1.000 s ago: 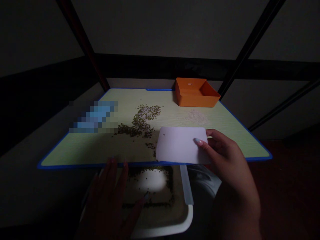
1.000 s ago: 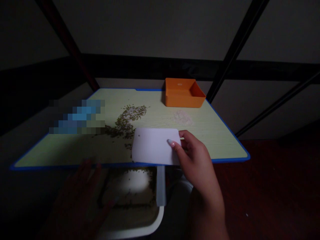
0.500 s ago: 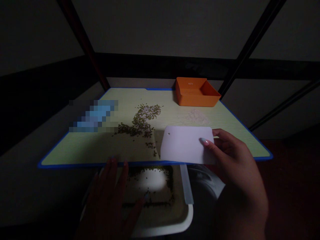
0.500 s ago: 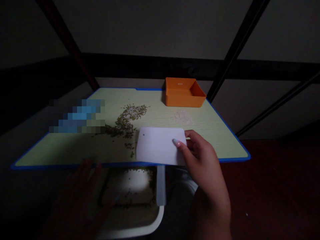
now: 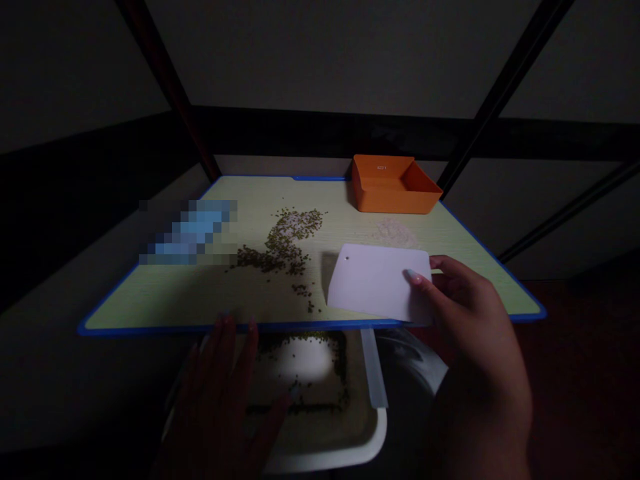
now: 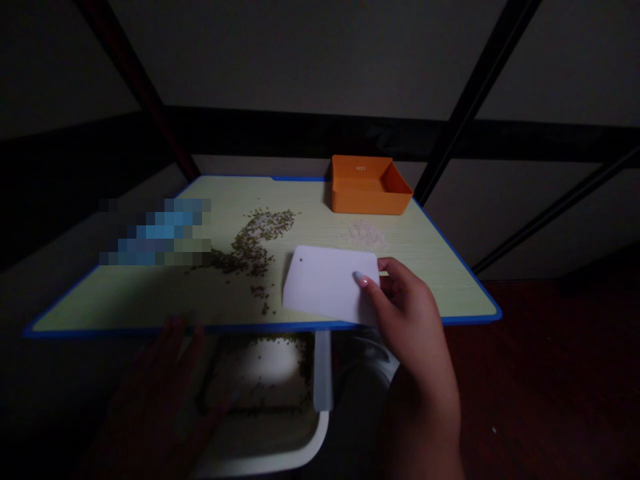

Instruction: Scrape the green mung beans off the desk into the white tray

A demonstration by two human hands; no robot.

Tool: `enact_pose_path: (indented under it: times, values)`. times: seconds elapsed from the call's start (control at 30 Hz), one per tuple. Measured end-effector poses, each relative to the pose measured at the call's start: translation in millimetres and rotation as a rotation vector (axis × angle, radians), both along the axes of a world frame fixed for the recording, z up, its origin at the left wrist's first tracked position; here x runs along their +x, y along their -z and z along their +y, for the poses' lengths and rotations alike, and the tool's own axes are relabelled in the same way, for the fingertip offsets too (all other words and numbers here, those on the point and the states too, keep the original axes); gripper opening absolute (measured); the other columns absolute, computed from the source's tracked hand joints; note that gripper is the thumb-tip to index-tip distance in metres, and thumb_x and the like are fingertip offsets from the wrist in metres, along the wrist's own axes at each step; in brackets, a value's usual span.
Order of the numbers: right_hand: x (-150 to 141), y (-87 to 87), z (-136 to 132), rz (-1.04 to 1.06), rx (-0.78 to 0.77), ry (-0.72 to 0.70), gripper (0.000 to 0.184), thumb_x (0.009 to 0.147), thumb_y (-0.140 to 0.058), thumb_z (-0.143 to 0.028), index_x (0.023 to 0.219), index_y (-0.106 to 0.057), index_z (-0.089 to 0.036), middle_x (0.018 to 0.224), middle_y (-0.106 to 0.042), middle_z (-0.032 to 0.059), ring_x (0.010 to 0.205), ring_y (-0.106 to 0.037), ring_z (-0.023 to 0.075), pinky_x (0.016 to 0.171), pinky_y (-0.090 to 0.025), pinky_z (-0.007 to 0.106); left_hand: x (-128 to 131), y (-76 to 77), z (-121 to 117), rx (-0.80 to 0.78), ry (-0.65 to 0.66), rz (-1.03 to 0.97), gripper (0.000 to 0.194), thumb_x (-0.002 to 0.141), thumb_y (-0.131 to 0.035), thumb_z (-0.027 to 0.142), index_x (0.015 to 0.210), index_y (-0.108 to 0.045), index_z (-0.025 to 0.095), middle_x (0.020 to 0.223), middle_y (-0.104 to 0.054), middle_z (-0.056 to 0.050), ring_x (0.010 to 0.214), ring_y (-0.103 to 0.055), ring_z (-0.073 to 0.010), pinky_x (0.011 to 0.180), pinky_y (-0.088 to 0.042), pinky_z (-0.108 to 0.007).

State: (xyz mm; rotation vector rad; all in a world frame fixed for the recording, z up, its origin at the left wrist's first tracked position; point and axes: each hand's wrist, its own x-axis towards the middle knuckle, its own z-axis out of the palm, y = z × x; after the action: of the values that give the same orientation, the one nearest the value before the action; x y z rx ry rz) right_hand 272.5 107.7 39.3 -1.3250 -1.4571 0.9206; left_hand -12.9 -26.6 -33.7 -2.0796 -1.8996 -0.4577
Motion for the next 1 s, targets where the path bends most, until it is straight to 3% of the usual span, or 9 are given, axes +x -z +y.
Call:
enact_pose_path:
  times: [0.53,1.0]
  values:
    - [-7.3,1.1,-3.2,0.022,0.017,-0.099,0.019,0.086,-0.068,-0.039,0.09,-0.061,-0.022,0.074,-0.066,0.0027,0.062,-0.059,0.0162,0.048,-0.04,0.026,10.8,-5.8,2.4,-0.01,-0.028,-0.068,0.078,0.091,-0.039,0.049,0.157,-0.006,0.024,0.169,-0.003,-0.008,0.154,-0.014,-0.0321,0.121,-0.023,-0.057]
    - [-5.3,-2.4,-4.6,0.034,-0.017,-0.116,0.023,0.086,-0.069,-0.041,0.096,-0.064,-0.021,0.081,-0.069,0.0037,0.067,-0.062,0.0164,0.05,-0.043,0.026,7.1,-4.0,2.6,0.004,-0.018,-0.037,0.079,0.091,-0.039,0.051,0.157,-0.009,0.021,0.169,-0.003,-0.009,0.153,-0.015,-0.034,0.12,-0.023,-0.056]
